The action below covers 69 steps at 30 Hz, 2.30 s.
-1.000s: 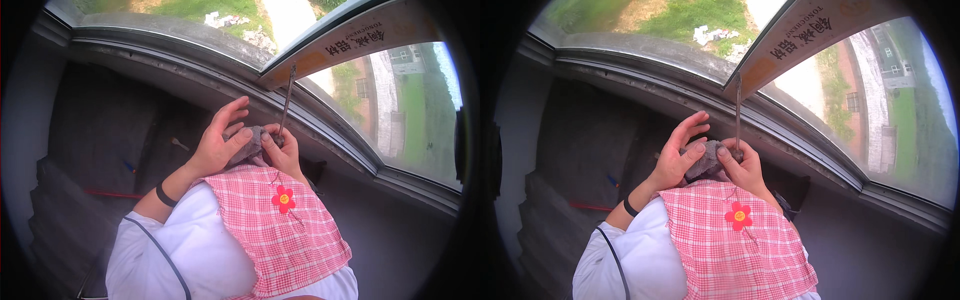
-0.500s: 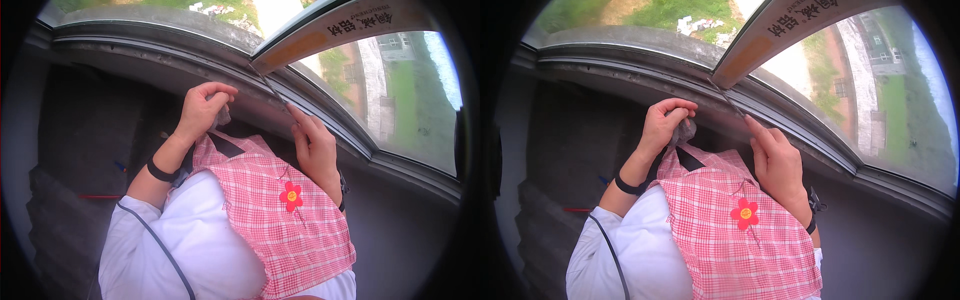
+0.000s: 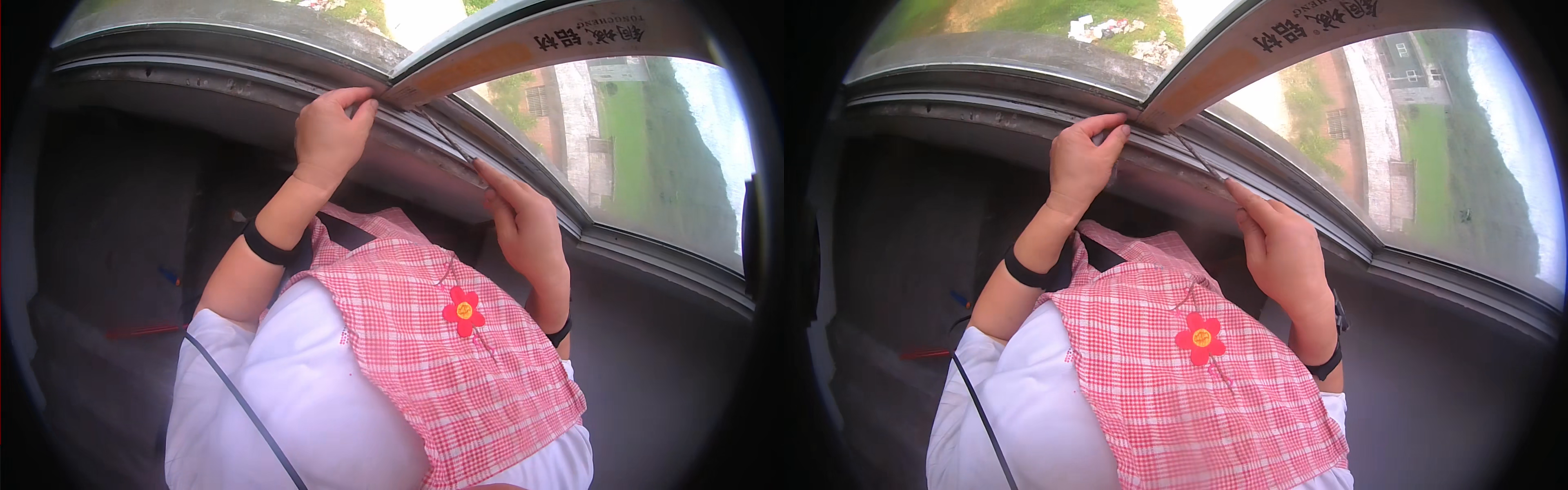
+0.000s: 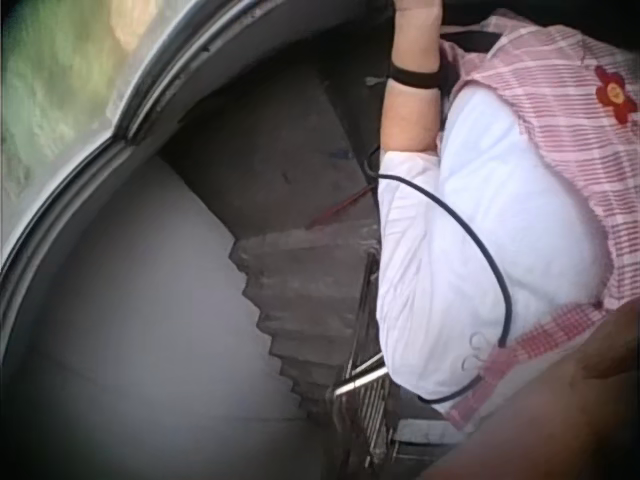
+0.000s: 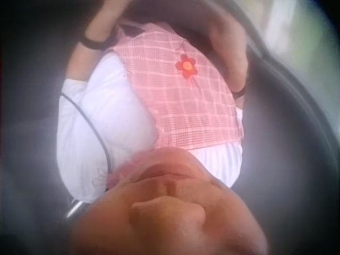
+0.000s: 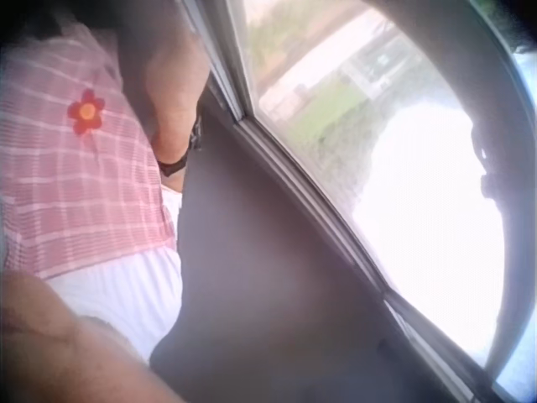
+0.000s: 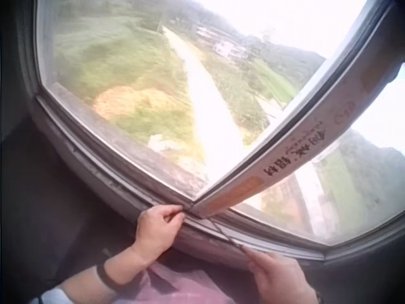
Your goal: Repairing and cleaning a window frame using a screwdriver and a cloth.
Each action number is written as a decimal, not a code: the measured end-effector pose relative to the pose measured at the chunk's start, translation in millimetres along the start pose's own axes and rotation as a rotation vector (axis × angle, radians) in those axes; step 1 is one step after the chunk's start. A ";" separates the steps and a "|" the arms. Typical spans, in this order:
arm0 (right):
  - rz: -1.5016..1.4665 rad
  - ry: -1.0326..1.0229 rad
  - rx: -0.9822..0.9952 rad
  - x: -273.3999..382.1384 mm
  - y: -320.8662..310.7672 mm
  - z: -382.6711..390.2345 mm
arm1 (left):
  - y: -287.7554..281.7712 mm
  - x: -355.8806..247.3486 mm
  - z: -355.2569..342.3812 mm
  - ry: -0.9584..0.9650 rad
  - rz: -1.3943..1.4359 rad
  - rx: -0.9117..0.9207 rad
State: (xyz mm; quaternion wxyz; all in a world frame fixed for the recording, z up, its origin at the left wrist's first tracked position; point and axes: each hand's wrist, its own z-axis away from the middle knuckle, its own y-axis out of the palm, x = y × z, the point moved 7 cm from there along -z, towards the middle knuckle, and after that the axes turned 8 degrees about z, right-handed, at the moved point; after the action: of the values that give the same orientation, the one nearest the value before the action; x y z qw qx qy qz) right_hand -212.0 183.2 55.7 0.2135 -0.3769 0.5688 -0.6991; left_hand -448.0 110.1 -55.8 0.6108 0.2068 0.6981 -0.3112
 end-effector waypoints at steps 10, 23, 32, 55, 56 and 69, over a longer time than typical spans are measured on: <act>-0.505 0.165 -0.023 -65.3 33.0 -0.2 | 41.8 -24.2 7.3 0.335 -0.271 -0.169; -0.693 0.167 -0.016 -110.2 28.6 15.3 | 89.8 -36.1 17.0 0.336 -0.313 -0.256; -0.683 0.159 0.054 -112.6 22.0 9.9 | 97.2 -28.9 19.5 0.294 -0.233 -0.277; -0.108 -0.023 -0.232 -79.6 39.8 39.2 | 93.0 -31.7 35.2 0.379 -0.206 -0.264; -0.102 -0.024 -0.229 -79.1 39.6 38.4 | 92.4 -31.6 35.2 0.366 -0.215 -0.268; -0.605 0.035 -0.195 -64.3 43.4 3.1 | 44.5 -23.5 15.6 0.357 -0.171 -0.391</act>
State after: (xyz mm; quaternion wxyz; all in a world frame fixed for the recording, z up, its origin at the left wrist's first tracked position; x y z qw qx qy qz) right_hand -175.1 216.7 -3.9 -0.0509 -0.5357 0.4987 -0.6794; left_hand -403.0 133.6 -41.8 0.4780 0.0768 0.8564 -0.1795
